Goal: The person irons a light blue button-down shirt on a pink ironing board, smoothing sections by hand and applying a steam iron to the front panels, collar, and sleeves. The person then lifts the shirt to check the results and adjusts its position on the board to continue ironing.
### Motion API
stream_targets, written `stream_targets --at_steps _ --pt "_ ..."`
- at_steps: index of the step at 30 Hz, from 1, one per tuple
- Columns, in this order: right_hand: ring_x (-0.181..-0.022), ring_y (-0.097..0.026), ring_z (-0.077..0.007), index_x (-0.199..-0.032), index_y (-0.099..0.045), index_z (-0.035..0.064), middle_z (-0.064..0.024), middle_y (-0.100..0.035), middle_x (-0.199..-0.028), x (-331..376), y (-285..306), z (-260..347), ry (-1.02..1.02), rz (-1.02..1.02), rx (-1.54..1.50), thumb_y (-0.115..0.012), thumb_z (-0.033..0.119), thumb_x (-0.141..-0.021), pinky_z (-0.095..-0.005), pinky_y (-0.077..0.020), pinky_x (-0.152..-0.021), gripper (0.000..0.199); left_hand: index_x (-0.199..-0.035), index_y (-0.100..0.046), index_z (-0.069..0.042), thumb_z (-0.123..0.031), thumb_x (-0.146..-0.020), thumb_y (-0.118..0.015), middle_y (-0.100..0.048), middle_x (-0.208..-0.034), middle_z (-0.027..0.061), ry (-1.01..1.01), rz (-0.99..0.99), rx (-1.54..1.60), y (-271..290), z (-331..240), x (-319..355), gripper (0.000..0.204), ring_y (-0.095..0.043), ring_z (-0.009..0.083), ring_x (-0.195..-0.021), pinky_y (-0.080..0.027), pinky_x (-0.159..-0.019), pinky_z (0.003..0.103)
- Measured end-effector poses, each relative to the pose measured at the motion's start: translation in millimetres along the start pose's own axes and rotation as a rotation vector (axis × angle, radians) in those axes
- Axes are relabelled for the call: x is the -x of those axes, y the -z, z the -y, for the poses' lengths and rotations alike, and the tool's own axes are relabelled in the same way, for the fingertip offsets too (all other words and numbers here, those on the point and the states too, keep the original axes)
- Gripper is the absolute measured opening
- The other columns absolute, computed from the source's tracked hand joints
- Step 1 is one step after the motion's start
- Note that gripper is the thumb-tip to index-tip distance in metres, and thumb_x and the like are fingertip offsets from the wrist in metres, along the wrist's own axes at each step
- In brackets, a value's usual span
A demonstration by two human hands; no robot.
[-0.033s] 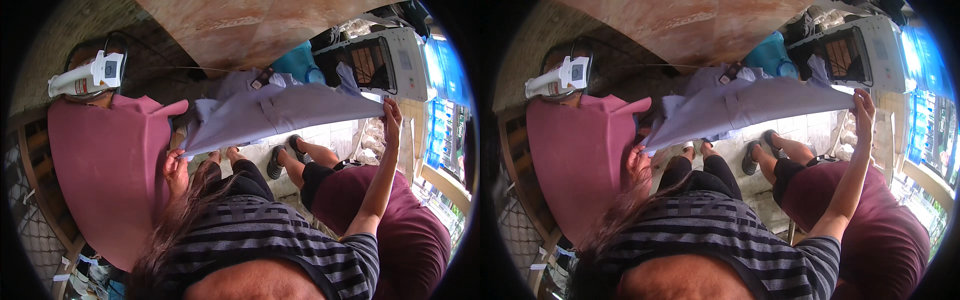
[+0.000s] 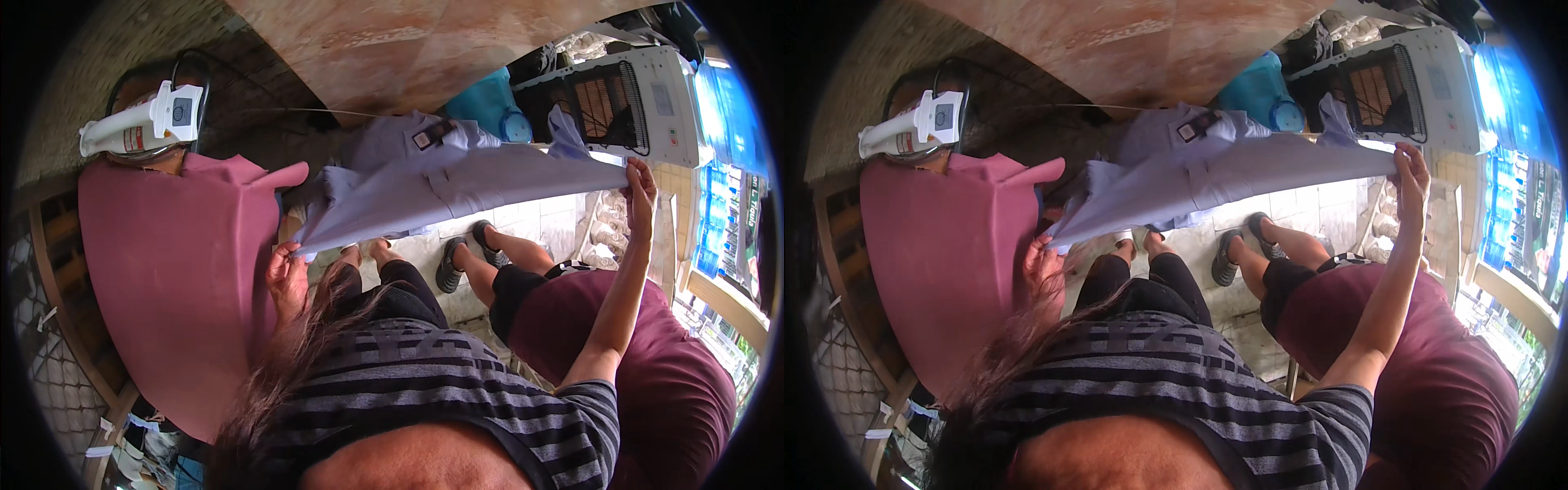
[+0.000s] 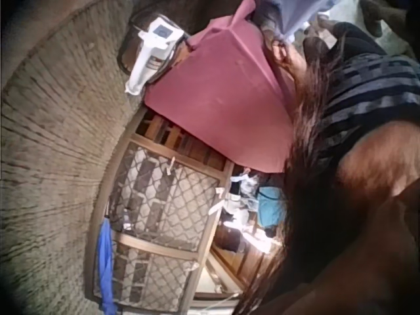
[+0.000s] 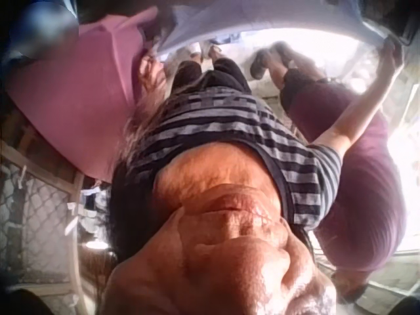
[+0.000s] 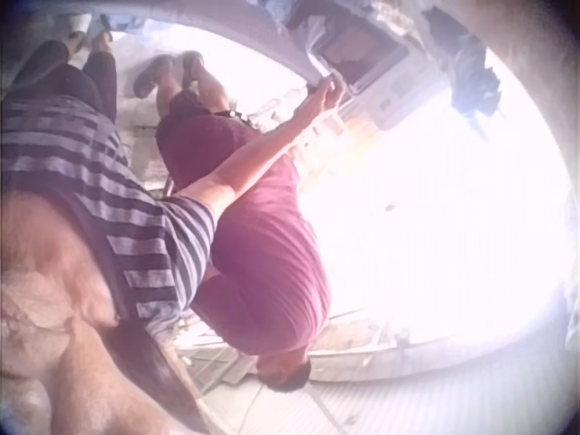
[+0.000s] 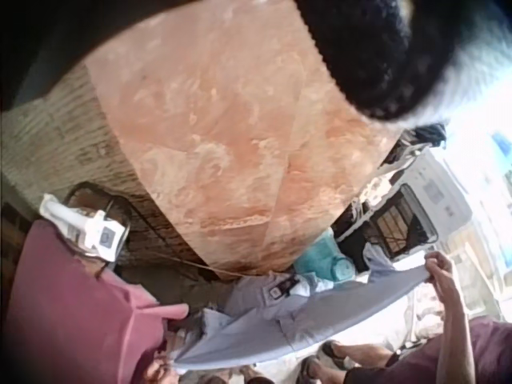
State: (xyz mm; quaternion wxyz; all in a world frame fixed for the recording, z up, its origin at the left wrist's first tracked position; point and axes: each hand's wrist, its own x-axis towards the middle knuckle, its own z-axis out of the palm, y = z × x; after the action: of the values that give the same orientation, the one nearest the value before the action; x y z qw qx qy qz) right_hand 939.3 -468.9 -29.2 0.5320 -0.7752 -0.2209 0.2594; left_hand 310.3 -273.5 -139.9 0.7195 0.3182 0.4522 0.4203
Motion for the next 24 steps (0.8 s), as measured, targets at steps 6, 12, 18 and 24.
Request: stream_targets --at_steps 6,12,18,24 --pt "-0.066 -0.053 -0.0026 -0.112 -0.064 0.0048 0.0032 -0.061 -0.085 -61 -58 3 0.094 0.03 0.009 -0.067 0.018 -0.094 -0.0176 -0.0412 -0.054 0.023 -0.112 -0.065 -0.015 -0.006 -0.092 -0.065 -0.063 -0.116 0.0003 0.136 0.036 0.618 -25 1 -40 0.022 -0.055 0.0167 -0.11 -0.047 -0.091 0.041" --pt "-0.07 -0.057 -0.0037 -0.111 -0.064 0.0046 0.0009 -0.065 -0.09 -89 -107 48 0.23 0.045 -0.15 -0.066 0.015 -0.095 -0.0175 -0.0445 -0.056 0.02 -0.106 -0.069 -0.011 -0.01 -0.087 -0.07 -0.066 -0.117 0.0032 0.041 0.17 0.744 -27 -15 -106 0.018 -0.054 0.0189 -0.109 -0.046 -0.092 0.041" --pt "-0.078 -0.056 -0.0037 -0.11 -0.066 0.0067 0.0011 -0.062 -0.093 -35 -75 44 0.251 -0.048 -0.141 -0.067 0.011 -0.093 -0.0181 -0.0459 -0.063 0.017 -0.117 -0.064 -0.007 -0.011 -0.088 -0.07 -0.055 -0.139 0.0075 -0.043 0.2 0.571 -34 -39 -86 0.03 -0.051 0.024 -0.127 -0.044 -0.102 0.045" --pt "-0.07 -0.058 -0.0073 -0.114 -0.064 0.0045 0.0005 -0.063 -0.08 1 -57 -113 0.028 -0.082 -0.095 -0.068 0.012 -0.092 -0.0245 -0.0473 -0.06 0.024 -0.116 -0.065 -0.005 0.0 -0.088 -0.067 -0.063 -0.119 0.0062 0.147 0.09 0.207 94 76 -43 0.029 -0.058 0.0167 -0.111 -0.048 -0.095 0.034"
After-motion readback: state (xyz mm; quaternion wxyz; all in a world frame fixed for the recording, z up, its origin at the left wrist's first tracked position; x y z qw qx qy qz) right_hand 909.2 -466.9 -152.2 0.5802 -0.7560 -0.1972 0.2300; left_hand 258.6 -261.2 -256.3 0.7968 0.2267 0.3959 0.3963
